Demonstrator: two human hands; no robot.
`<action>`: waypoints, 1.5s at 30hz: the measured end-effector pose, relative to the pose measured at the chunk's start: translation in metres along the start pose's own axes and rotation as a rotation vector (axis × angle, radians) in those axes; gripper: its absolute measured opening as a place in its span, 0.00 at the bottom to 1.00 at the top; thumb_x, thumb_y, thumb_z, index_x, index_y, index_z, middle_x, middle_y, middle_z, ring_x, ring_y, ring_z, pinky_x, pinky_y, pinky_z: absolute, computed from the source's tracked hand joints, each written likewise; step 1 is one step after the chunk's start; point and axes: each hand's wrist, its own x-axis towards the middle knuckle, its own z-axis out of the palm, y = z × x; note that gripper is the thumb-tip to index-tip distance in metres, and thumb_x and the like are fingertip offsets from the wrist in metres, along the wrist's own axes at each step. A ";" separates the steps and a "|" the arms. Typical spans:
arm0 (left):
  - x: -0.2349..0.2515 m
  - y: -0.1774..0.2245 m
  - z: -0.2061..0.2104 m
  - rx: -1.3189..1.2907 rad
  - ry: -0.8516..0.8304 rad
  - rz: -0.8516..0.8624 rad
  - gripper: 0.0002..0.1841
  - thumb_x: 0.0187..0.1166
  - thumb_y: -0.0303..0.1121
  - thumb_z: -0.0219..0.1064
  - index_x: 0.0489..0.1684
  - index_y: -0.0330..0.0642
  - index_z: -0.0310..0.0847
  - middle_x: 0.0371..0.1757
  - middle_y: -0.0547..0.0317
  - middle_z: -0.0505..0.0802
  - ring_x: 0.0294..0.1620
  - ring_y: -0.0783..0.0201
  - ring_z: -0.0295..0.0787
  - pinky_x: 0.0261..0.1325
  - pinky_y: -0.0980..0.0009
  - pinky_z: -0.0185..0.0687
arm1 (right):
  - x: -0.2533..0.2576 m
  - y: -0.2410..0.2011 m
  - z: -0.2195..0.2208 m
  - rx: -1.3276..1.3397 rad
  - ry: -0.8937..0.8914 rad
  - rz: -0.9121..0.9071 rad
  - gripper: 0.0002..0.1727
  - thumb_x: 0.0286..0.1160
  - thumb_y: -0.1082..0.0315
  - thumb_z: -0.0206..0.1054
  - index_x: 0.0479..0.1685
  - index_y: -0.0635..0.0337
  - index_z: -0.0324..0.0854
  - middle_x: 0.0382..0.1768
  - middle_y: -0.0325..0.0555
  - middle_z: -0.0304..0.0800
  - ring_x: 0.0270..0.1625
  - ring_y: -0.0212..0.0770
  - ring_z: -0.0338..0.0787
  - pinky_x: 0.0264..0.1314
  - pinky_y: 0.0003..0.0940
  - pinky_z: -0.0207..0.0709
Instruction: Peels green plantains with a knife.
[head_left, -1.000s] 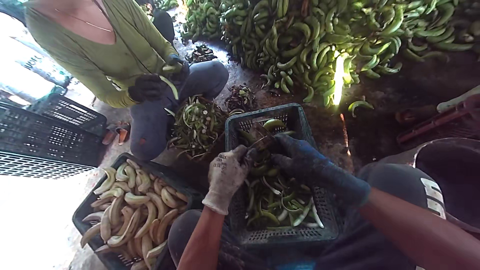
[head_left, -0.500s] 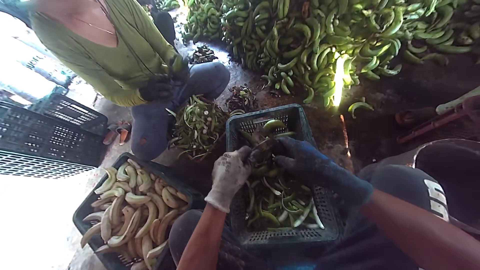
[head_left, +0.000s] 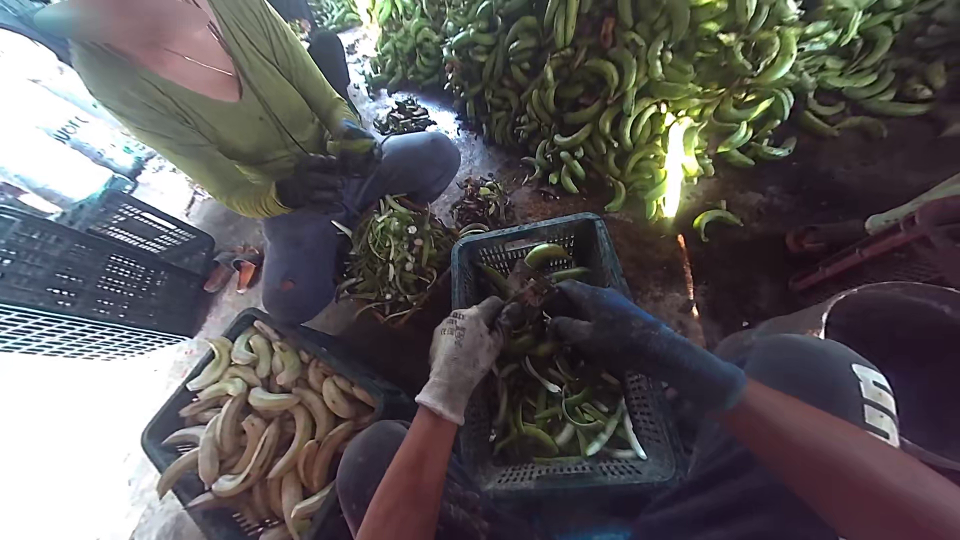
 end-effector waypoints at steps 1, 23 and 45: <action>0.001 0.000 0.000 -0.007 0.009 -0.011 0.21 0.88 0.57 0.54 0.46 0.54 0.88 0.34 0.53 0.93 0.43 0.49 0.92 0.46 0.41 0.82 | 0.000 0.001 0.000 0.011 0.001 0.002 0.15 0.87 0.58 0.62 0.66 0.49 0.79 0.41 0.44 0.93 0.33 0.38 0.93 0.40 0.41 0.88; -0.015 -0.005 0.008 -0.026 0.213 0.184 0.28 0.88 0.43 0.57 0.88 0.79 0.63 0.54 0.45 0.87 0.52 0.48 0.87 0.51 0.48 0.85 | 0.012 0.000 0.005 0.492 0.001 -0.047 0.18 0.93 0.56 0.52 0.72 0.47 0.78 0.34 0.49 0.89 0.25 0.41 0.89 0.28 0.35 0.86; -0.006 -0.007 0.010 0.042 0.273 0.216 0.31 0.84 0.39 0.61 0.87 0.81 0.65 0.51 0.47 0.88 0.47 0.48 0.89 0.44 0.48 0.86 | 0.008 -0.002 0.008 0.300 0.005 0.014 0.17 0.93 0.56 0.53 0.71 0.47 0.78 0.34 0.47 0.89 0.25 0.39 0.89 0.29 0.35 0.86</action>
